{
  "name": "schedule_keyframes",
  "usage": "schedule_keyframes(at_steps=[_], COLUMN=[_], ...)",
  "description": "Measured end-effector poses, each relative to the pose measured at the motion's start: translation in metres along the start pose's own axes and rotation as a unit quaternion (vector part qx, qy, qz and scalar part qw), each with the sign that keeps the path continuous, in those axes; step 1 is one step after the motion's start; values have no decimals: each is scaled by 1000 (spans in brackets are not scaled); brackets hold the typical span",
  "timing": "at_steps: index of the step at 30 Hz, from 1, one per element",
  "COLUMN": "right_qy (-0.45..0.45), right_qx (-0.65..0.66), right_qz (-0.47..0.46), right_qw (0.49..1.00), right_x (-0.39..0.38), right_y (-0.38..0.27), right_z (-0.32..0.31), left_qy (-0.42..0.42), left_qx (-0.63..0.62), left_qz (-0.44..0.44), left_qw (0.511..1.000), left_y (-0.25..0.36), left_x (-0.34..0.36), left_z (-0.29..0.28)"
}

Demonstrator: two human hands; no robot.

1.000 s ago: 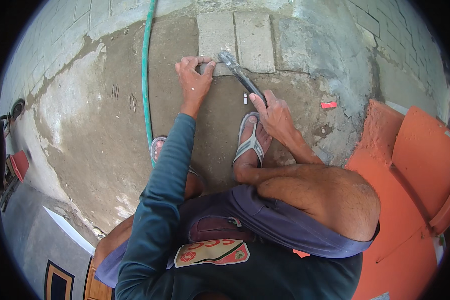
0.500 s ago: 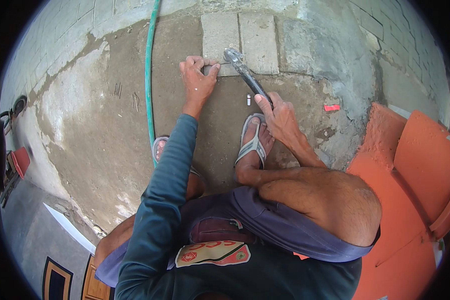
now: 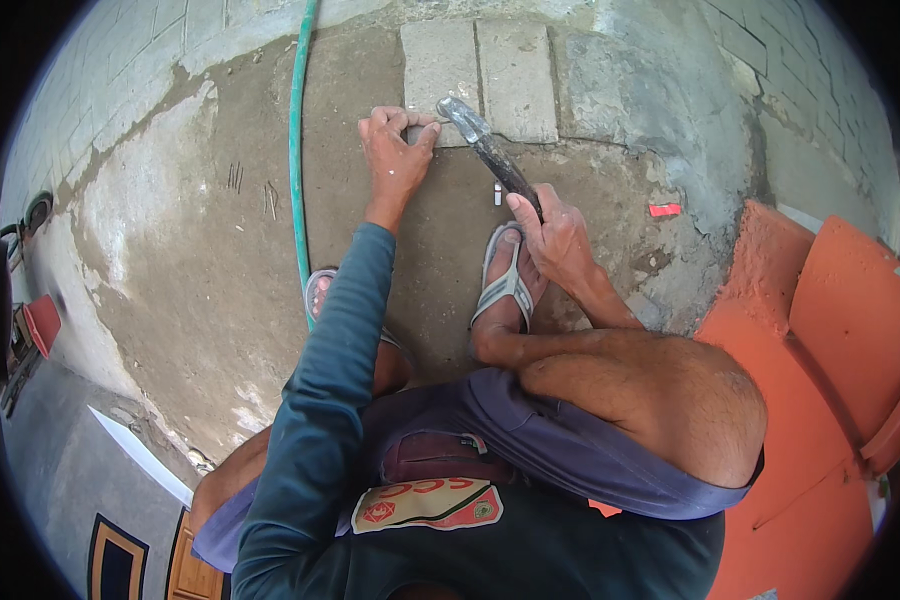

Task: The person uses a hammer and nails to fix outdoor pavers, then moves inside to a hallway area to apply a white substance to tile spacers by hand while using a hammer to position them.

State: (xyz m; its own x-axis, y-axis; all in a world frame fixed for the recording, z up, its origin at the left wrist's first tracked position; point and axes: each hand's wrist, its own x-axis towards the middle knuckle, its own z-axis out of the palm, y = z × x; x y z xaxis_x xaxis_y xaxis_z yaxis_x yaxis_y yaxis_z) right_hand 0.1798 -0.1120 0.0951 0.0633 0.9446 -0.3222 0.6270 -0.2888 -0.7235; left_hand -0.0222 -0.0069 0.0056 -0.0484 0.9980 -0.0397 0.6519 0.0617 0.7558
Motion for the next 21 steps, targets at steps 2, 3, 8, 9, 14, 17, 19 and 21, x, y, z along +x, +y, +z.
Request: schedule_keyframes(at_steps=[2, 3, 8, 9, 14, 17, 19, 21], right_qy=[-27, -59, -4, 12, 10, -1, -11, -59], right_qx=[-31, -58, 9, 24, 32, 5, -20, -67], right_qz=[42, 87, 79, 72, 77, 62, 51, 96], right_qw=[998, 993, 997, 997, 997, 998, 998, 991], right_x=[7, 8, 8, 8, 5, 5, 7, 12], right_y=[5, 9, 10, 5, -1, -3, -3, -3], right_z=[-4, -6, -11, -13, -16, -11, -12, -16], left_qy=[-9, -21, -34, -34, -40, -37, -35, -38], left_qx=[-11, -18, -22, -22, -24, -22, -21, -14], left_qz=[-5, -13, -8, -7, -9, -7, -3, 0], left_qw=[1000, 1000, 999, 999, 999, 999, 999, 999], left_y=[2, 3, 2, 2, 3, 1, 1, 0], left_x=[0, 0, 2, 2, 2, 2, 2, 3], left_z=[0, -1, -6, -6, -5, -4, -4, -4])
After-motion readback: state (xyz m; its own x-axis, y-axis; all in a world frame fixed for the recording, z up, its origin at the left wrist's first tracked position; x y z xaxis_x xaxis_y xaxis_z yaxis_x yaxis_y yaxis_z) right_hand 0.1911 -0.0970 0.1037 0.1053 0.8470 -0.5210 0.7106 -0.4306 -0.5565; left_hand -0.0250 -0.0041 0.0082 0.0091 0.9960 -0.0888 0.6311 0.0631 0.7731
